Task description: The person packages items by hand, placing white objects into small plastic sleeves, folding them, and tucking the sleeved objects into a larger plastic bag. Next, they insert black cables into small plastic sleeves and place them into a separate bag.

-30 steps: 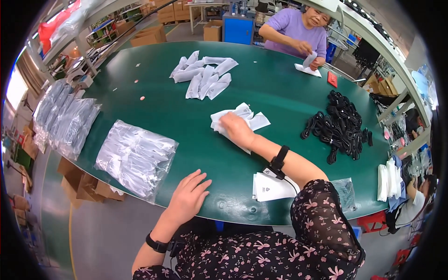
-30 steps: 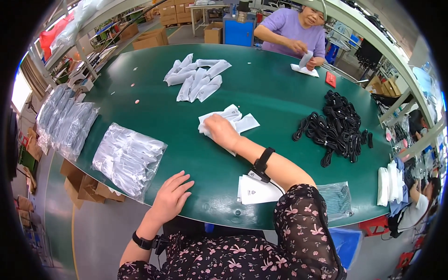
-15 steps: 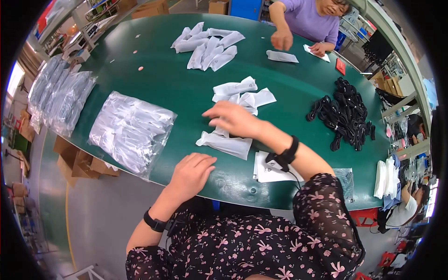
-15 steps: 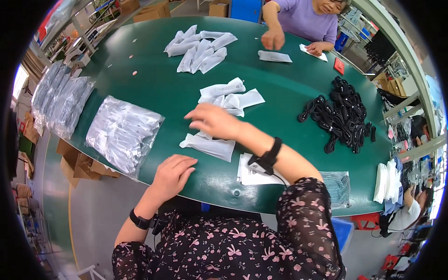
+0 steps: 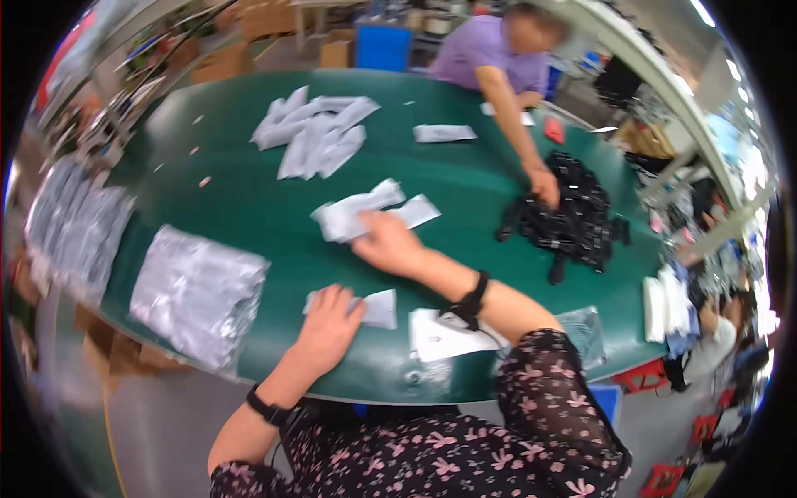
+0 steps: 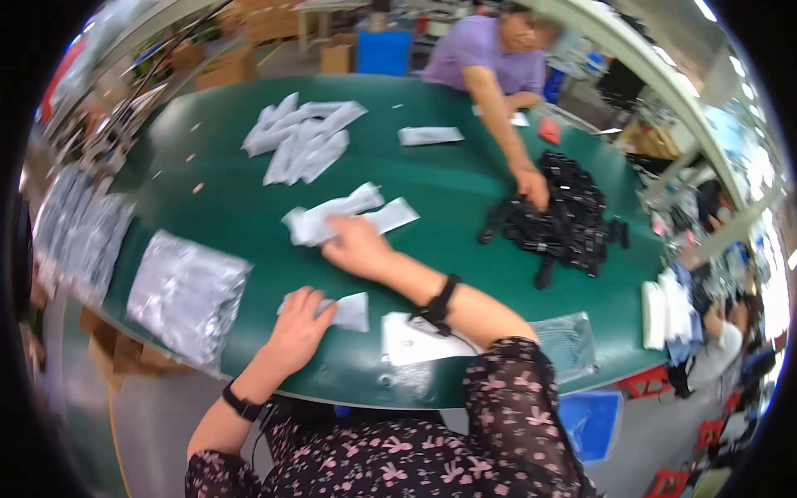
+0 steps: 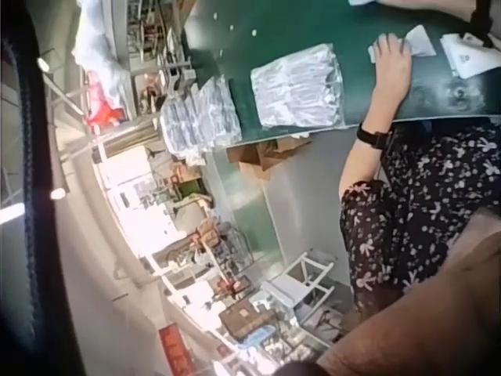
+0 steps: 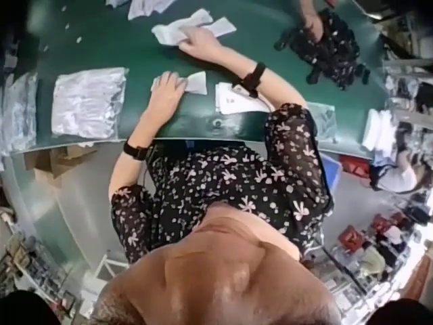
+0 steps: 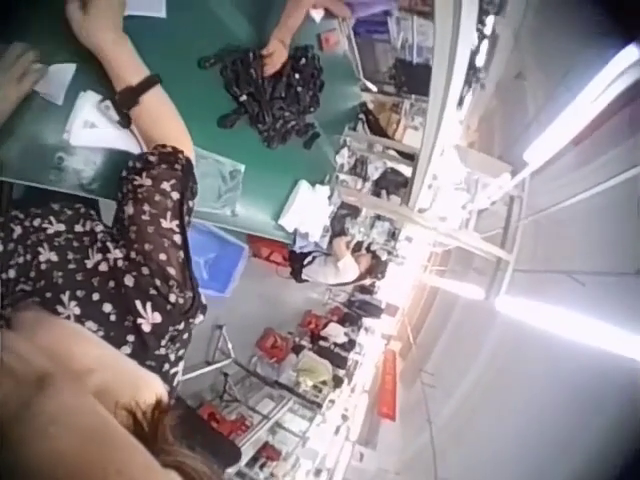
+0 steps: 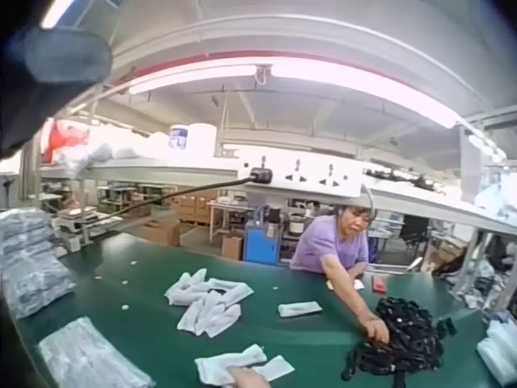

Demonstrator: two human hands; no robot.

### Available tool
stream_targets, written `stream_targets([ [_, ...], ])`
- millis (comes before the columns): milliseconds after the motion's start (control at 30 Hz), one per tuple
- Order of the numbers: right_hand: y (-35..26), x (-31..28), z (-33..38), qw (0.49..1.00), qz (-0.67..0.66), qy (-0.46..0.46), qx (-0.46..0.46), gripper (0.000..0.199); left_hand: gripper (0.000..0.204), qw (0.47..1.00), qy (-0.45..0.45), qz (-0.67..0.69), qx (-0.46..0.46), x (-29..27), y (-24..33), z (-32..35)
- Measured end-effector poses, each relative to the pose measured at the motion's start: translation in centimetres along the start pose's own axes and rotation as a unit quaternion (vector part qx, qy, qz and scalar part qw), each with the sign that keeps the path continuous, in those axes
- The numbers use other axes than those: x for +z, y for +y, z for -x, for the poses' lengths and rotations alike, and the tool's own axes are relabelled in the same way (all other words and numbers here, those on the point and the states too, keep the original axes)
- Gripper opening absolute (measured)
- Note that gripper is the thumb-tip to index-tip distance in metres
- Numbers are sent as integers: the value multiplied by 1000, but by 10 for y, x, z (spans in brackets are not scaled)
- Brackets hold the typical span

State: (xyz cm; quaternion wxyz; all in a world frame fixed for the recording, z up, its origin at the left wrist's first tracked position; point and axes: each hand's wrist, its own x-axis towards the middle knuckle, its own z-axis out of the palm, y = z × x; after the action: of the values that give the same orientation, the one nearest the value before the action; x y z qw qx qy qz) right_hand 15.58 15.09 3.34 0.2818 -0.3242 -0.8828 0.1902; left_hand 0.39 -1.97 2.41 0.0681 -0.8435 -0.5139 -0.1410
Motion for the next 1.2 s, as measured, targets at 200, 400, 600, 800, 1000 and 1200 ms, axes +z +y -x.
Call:
stream_targets([
  [200, 5, -37, 1, 914, -395, 7, 94, 21, 32, 998, 6, 62, 19, 2, 6, -22],
  [400, -15, -36, -16, 929, -269, -131, 219, 35, 26, 999, 1, 36, 11, 6, 0, -17],
  [600, -7, -5, -8, 990, -112, -88, 4, 42, 27, 996, -13, 86, 28, 4, 1, -8],
  [800, 3, -28, 29, 964, 119, -237, 12, 48, 29, 988, -29, 153, 19, 3, 0, 3],
  [1000, 6, -4, 47, 973, 16, -229, 28, 41, 30, 989, 41, 140, 38, -7, -1, -11],
  [1200, -8, -11, 47, 962, -40, -268, -24, 33, 28, 993, 56, 94, 41, 0, -10, -18],
])
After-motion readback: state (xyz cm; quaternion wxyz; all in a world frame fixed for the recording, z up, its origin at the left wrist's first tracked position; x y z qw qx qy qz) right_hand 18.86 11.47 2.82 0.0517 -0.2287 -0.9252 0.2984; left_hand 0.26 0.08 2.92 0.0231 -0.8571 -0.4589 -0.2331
